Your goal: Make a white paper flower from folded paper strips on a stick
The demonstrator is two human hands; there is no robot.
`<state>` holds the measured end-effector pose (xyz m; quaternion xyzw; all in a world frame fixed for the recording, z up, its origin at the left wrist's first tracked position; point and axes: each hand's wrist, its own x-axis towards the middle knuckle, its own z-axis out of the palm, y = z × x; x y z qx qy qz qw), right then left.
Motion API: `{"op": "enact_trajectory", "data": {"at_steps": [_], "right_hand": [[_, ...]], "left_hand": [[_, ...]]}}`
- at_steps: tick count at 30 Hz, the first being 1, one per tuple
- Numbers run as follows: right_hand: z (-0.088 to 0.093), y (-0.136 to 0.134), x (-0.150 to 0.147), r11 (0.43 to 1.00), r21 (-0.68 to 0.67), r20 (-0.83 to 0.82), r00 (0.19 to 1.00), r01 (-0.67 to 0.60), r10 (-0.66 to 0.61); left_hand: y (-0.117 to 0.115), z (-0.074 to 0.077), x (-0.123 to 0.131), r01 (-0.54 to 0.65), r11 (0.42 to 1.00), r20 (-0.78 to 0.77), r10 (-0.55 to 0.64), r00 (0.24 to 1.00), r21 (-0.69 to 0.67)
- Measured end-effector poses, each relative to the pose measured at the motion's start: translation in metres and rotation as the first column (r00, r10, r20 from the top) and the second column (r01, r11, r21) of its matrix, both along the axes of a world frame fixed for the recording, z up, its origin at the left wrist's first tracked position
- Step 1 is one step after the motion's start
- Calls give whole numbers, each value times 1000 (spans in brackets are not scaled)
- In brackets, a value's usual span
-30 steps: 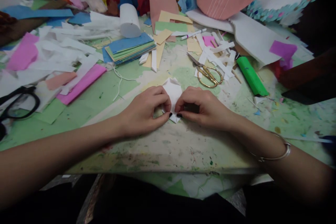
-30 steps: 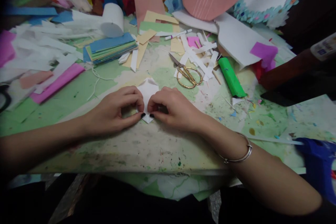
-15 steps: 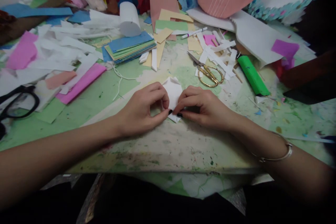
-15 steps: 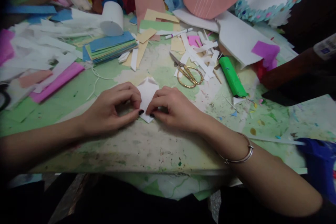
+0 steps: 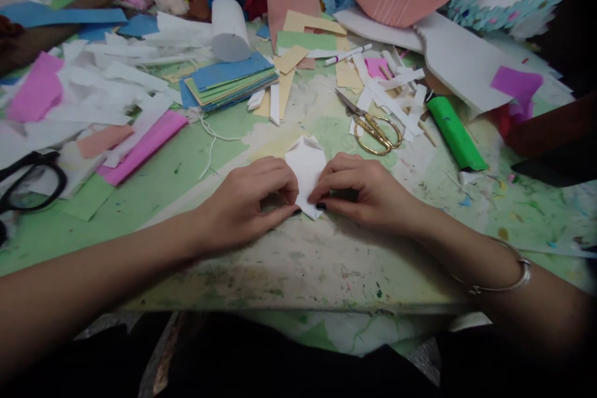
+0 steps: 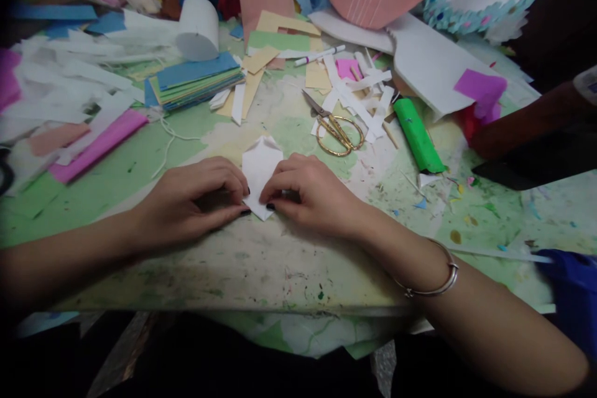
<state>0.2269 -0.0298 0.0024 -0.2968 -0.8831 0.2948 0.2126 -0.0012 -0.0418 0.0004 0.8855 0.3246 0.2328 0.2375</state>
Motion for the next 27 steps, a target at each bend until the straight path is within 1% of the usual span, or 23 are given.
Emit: {"op": "enact_trajectory", "data": {"at_steps": [4,7,9,12,14,18,22,27], "right_hand": [[-1,1,0,1000,13,-1,1000,-6,6],[-1,1,0,1000,16,-4,1000,-4,4],[-1,1,0,1000,16,-8,1000,-2,2],[-1,1,0,1000,16,-4,1000,-2,2],[-1,1,0,1000,19,0,1000,-1,1],[0,1,0,1000,14,8,1000,2,-2],[0,1,0,1000,1,11,1000,4,-4],[0,1,0,1000,-7,9,1000,5,-4]], "left_hand": [[1,1,0,-17,1000,-11,17,1000,-14],[2,1,1,6,1000,8,-6,1000,5],[1,0,1,33,996,30,-35,999,81],[-5,-3,1,54,961,39,-67,997,273],[-12,-6,0,70,923,4,-78,997,378],[-30,-7,-5,163,866,-121,-119,986,473],[-42,-6,-8,222,863,-160,-166,973,455],[-45,-9,-5,244,852,-252,-138,958,463]]}}
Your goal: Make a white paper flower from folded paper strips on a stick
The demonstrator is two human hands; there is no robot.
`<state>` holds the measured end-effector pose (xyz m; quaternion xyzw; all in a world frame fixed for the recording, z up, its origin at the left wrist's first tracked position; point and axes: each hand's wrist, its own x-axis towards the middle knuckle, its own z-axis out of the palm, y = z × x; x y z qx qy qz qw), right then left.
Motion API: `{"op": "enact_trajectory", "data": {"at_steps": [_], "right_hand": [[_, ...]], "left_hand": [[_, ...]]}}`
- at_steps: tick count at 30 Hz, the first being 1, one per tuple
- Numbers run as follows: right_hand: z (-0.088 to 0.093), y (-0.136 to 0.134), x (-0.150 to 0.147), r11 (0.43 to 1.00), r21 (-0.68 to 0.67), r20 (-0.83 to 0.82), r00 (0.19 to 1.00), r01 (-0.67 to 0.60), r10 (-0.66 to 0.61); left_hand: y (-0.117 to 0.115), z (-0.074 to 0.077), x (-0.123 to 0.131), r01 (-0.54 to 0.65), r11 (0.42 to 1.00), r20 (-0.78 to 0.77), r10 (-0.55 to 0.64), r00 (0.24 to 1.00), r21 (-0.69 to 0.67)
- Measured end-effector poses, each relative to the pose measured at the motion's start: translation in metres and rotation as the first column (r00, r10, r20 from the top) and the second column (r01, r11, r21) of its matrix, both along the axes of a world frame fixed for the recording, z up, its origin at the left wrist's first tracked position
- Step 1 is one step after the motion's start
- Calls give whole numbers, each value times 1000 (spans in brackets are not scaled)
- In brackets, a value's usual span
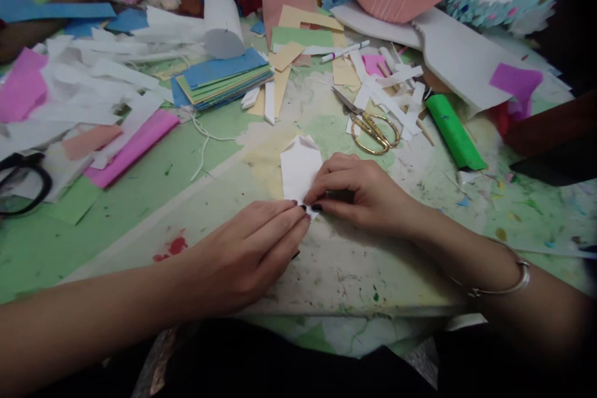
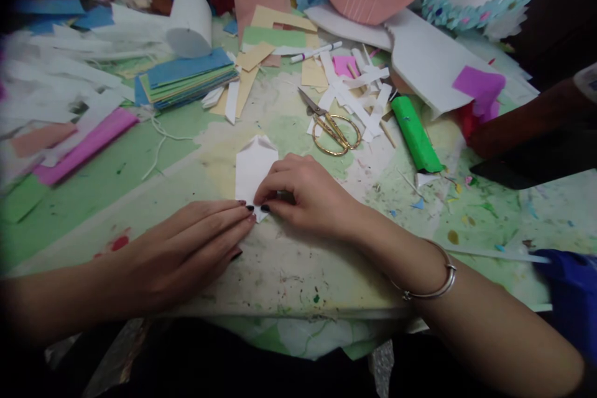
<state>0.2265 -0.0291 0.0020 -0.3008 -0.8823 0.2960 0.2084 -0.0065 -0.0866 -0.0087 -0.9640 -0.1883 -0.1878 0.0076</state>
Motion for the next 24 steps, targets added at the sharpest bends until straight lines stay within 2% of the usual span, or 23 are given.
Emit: {"op": "enact_trajectory", "data": {"at_steps": [10,16,24], "right_hand": [[0,1,0,1000,-12,-14,1000,-2,2],[0,-1,1,993,-75,-26,995,89,-91],[0,-2,-1,989,-105,-30,994,104,-107]], "left_hand": [[-2,-1,4,-57,998,-37,56,998,-16],[-2,0,4,-63,998,-64,62,996,-16],[-1,0,3,-67,997,-55,65,996,-34]]}}
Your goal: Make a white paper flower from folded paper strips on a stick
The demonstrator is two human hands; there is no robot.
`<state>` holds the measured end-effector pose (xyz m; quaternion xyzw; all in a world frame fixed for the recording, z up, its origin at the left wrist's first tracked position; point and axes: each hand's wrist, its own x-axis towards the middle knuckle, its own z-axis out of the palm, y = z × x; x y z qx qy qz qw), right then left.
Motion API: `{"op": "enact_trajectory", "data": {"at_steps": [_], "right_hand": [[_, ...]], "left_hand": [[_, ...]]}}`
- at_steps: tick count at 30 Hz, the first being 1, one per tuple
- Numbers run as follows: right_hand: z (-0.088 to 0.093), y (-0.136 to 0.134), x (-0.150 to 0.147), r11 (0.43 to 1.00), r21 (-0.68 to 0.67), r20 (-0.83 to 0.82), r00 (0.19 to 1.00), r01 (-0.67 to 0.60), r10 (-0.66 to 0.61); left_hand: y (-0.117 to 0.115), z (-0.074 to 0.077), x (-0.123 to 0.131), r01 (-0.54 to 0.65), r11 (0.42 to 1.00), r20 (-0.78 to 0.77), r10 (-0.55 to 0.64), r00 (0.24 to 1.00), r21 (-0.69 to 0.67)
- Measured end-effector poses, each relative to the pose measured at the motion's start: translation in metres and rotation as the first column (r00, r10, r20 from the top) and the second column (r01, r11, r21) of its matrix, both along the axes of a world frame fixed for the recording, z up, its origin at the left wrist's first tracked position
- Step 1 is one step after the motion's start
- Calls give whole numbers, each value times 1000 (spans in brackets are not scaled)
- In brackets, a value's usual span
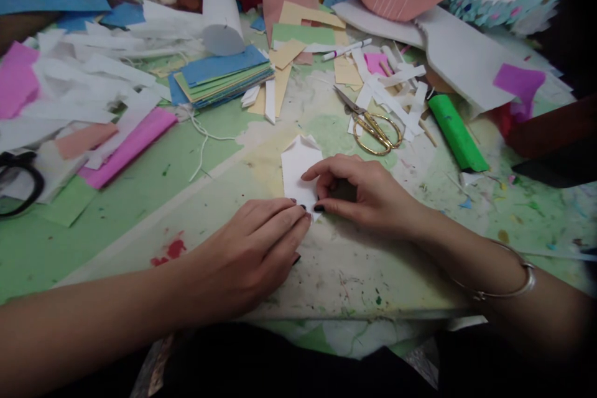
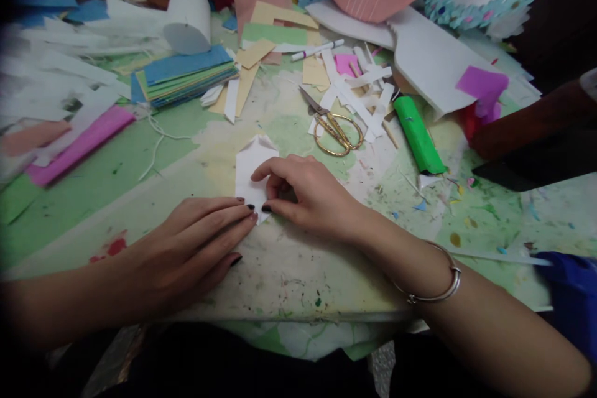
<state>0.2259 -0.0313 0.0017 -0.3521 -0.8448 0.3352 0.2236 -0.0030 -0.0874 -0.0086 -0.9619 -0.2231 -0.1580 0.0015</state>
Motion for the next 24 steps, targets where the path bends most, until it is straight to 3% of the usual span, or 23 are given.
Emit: {"op": "enact_trajectory", "data": {"at_steps": [11,17,24], "right_hand": [[0,1,1,999,39,28,999,-25,24],[-1,0,1,999,-33,-14,1000,-14,14],[0,0,-1,1000,-13,-8,1000,6,-6]], "left_hand": [[2,3,3,-44,999,5,44,999,-11],[3,5,3,-33,999,-4,33,999,-24],[2,1,0,-6,1000,-26,7,1000,6]]}}
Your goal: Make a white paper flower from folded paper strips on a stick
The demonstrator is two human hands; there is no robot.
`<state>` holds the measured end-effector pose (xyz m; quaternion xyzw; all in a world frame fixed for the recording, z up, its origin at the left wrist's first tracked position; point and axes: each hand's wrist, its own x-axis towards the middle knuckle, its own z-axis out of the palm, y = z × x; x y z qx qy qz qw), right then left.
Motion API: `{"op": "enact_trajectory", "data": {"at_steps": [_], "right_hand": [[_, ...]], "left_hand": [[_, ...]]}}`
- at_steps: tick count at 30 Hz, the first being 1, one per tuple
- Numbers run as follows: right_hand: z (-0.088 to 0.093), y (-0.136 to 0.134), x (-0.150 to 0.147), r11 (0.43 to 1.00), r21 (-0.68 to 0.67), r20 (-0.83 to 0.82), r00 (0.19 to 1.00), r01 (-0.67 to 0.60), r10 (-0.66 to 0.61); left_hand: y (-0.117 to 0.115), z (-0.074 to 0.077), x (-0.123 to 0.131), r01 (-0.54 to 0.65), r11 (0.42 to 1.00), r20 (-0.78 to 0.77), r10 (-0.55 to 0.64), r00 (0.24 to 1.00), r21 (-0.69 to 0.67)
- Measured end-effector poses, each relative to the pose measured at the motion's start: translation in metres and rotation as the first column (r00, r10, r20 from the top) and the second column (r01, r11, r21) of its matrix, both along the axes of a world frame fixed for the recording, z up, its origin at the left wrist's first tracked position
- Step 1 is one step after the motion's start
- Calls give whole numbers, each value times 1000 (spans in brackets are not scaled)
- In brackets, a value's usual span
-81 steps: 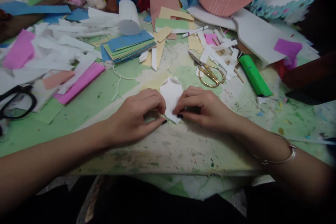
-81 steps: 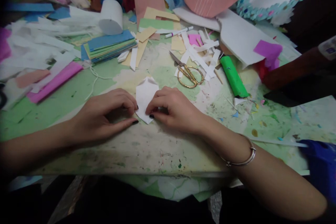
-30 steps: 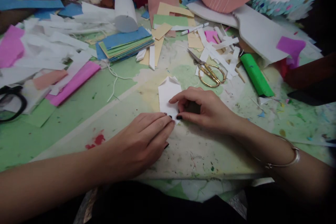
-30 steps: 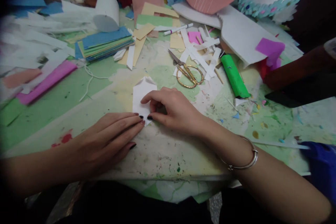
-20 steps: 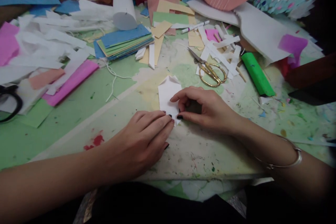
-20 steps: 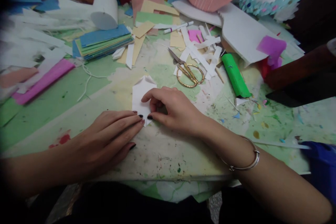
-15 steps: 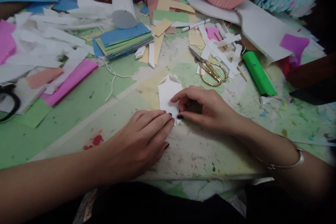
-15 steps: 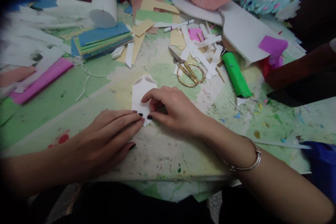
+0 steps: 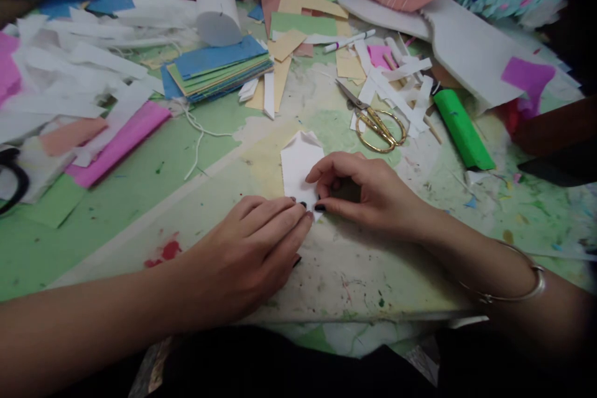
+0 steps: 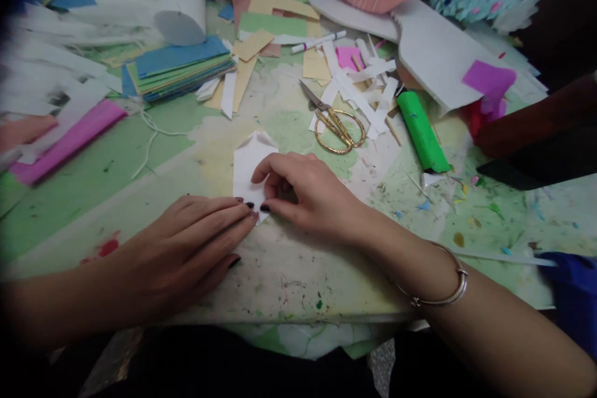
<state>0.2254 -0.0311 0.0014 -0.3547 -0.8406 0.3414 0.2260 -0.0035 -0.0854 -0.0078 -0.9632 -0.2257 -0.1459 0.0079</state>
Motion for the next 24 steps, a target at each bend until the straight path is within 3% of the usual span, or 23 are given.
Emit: {"op": "enact_trajectory", "data": {"at_steps": [5,11,17,24], "right_hand": [[1,1,-1,999,38,31,999,-11,10],[1,2,-1,998,54,38,999,-30,27],[1,2,-1,999,31,33,999,-26,25],[-1,2,-2,1000,-17,-6,1000,-11,11]], "left_hand": [[-2,-1,0,4,999,-48,-6,999,-39],[-5,1,1,23,1000,-11,-23,1000,21],[1,5,7,-47,996,3,47,999,-71],[4,6,7,-48,994,4,49,999,-103]]}}
